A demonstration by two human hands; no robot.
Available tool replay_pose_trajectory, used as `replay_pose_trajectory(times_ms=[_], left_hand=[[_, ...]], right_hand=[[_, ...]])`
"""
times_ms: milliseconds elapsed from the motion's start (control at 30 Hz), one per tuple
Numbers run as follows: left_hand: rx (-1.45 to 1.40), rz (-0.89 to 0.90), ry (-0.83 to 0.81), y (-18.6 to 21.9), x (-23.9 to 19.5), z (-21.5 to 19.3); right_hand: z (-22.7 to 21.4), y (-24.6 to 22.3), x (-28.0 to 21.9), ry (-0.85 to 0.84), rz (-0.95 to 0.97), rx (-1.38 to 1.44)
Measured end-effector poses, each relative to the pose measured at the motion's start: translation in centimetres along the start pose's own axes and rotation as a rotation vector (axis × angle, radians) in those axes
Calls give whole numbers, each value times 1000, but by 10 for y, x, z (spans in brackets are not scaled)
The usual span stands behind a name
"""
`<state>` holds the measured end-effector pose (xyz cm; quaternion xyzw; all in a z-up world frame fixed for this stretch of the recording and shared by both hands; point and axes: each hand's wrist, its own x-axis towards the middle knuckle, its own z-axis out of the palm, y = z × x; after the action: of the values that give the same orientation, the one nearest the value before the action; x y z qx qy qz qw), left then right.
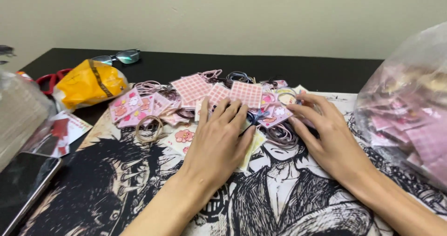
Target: The person assembles small hair accessories by attaching patterned paper tags to hair ties. They pick up a hair tie and a tag, then wrap the tag around the tie to secure it. This process is repeated with different colored hair ties and tags throughout the clip.
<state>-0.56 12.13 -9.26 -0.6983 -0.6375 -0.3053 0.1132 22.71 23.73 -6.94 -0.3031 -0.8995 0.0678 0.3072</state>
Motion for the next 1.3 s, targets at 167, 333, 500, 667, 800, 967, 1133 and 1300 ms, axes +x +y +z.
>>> replay_pose_trajectory(times_ms=[167,333,500,667,800,967,1133,1300], left_hand=[[-18,-19,-9,-1,4,-4],[0,60,19,6,-2,-9],[-14,13,11,12,-1,-8],[-13,-47,-74,7,-4,-12],[-20,-53,-88,9,-6,-16],[0,-39,-84,7,-5,-17],[23,-8,-39,4,-1,-16],[73,84,117,7,0,-26]], right_hand=[[2,3,5,20,22,23],[-1,-1,2,-26,109,51],[-5,8,-5,70,-3,-21],[-5,12,-5,55,25,-11],[0,17,-7,49,70,5],[2,23,-6,55,78,6],[2,30,-6,68,100,0],[-2,24,-6,140,117,57]])
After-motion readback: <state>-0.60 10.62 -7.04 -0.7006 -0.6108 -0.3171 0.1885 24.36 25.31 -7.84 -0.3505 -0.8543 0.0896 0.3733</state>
